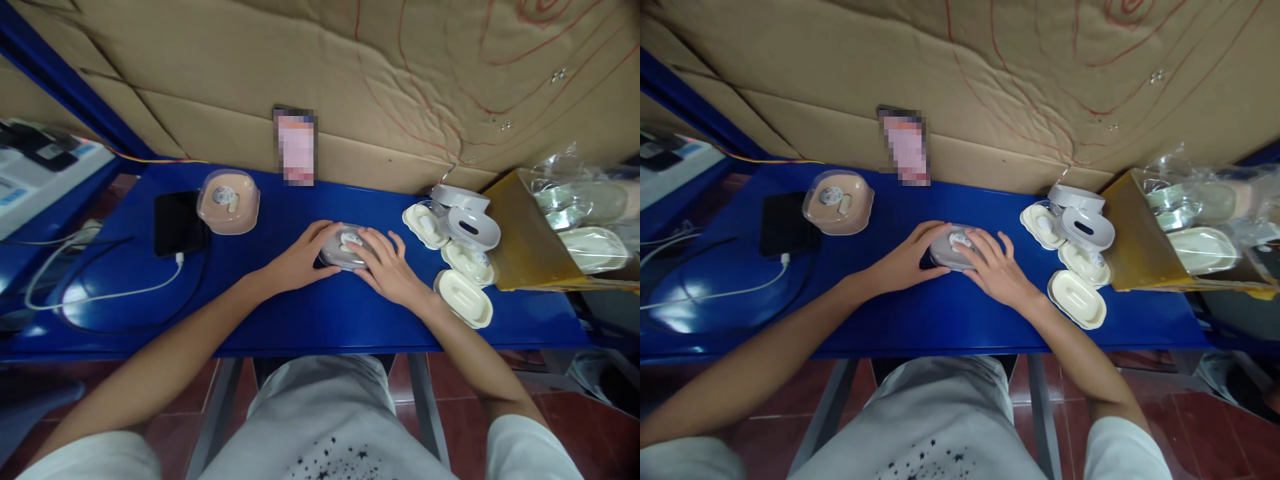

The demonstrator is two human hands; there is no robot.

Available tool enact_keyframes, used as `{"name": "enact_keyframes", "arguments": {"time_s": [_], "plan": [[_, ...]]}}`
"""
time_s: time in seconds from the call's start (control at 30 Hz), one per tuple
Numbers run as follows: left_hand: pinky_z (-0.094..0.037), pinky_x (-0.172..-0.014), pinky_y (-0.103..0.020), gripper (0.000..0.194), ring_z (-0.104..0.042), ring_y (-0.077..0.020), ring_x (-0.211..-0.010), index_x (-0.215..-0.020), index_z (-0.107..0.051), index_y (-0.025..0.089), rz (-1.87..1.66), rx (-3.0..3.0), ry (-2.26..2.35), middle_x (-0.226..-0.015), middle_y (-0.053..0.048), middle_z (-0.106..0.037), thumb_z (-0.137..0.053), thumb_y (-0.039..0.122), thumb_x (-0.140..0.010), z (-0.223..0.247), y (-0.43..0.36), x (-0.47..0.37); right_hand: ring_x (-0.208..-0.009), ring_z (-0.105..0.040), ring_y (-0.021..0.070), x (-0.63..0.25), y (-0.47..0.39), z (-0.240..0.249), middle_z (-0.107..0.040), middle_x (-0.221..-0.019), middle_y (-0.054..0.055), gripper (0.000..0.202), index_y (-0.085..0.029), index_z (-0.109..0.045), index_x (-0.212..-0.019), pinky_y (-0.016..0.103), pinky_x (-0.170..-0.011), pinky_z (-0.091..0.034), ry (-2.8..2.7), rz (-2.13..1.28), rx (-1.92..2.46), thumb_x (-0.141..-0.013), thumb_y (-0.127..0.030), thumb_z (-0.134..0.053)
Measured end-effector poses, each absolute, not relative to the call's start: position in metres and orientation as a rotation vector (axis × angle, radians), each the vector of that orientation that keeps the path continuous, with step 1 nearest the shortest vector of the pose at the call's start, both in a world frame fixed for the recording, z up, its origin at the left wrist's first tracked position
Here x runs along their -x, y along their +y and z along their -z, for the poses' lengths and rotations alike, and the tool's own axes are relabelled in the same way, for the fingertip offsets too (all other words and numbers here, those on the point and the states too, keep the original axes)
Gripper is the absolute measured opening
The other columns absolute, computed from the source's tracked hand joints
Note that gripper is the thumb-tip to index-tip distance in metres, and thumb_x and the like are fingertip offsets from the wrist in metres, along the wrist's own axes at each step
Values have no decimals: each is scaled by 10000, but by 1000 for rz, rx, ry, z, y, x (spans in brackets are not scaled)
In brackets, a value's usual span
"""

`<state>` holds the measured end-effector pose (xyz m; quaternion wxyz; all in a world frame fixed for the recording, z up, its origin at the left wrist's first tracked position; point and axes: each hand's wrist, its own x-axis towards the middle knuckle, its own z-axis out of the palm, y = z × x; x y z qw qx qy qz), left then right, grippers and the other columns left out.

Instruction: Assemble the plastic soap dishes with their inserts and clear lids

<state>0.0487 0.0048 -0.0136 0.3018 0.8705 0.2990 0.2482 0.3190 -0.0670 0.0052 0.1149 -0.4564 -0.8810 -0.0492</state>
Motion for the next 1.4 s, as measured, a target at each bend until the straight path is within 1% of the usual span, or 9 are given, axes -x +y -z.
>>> {"name": "enact_keyframes", "arguments": {"time_s": [0.17,0.33,0.43,0.6,0.73,0.83,0.97,1.1,1.4], "plan": [[-462,-1237,-558,628,-545,-338,-1421,-1594,-471,259,-701,-2443,870,-1518,-164,-493,-696,397,-1024,8,3,-49,-1517,-487,358,-339,-55,-6,-515,-1650,166,564,-295,-497,-1620,611,-1214,-342,-2266,348,1589,-1080,-136,-461],[-574,-999,-483,342,-645,-299,-1094,-1248,-689,184,-912,-2681,1000,-1258,-148,-609,-758,378,-975,1,-8,-55,-1111,-710,277,-344,-56,-20,-778,-1200,123,307,-203,-722,-1239,434,-984,-477,-2191,189,1576,-1142,-307,-450],[-576,-893,-425,126,-665,-261,-955,-1027,-705,188,-877,-2763,1052,-1081,-104,-663,-661,307,-1025,3,-14,-61,-1083,-706,279,-345,-58,-24,-790,-1171,104,330,-213,-732,-1188,437,-980,-454,-2226,203,1619,-1148,-356,-436],[-570,-1003,-498,373,-687,-335,-1220,-1437,-621,174,-643,-2757,1010,-1440,-186,-649,-531,272,-1089,11,-12,-63,-1257,-613,425,-372,-50,-22,-663,-1447,244,505,-137,-575,-1504,548,-1011,-433,-1914,473,2072,-1072,-391,-512],[-497,-1150,-579,564,-520,-385,-1513,-1666,-399,213,-560,-2741,890,-1766,-209,-343,-499,285,-1115,10,-11,-60,-1103,-694,405,-393,-46,-24,-767,-1206,228,382,-129,-678,-1348,553,-982,-457,-1909,303,2260,-1035,-260,-502],[-472,-1193,-584,644,-456,-388,-1572,-1695,-345,233,-653,-2687,853,-1780,-208,-315,-571,307,-1097,4,-14,-60,-1006,-740,322,-390,-54,-33,-797,-1156,151,282,-181,-726,-1238,473,-943,-509,-2129,-56,2031,-1032,-235,-541],[-476,-1202,-574,704,-462,-382,-1568,-1664,-405,250,-744,-2700,677,-1752,-211,-368,-711,336,-1036,1,-17,-59,-947,-756,212,-366,-76,-46,-808,-1076,42,191,-259,-730,-1202,386,-941,-545,-2474,-701,1353,-1082,-304,-588],[-506,-1163,-554,334,-601,-364,-1431,-1343,-709,201,-665,-2795,468,-1519,-181,-645,-719,348,-1043,5,-18,-60,-1142,-736,225,-351,-82,-48,-790,-1215,48,228,-291,-724,-1259,436,-1061,-537,-2556,-865,1097,-1111,-383,-577],[-552,-1085,-456,220,-714,-283,-1266,-1164,-716,208,-698,-2553,620,-1237,-93,-781,-549,346,-1129,-4,-17,-56,-1422,-558,476,-401,-47,-22,-547,-1601,274,538,-114,-560,-1543,682,-1138,-445,-2001,118,2299,-1082,-380,-479]]}}
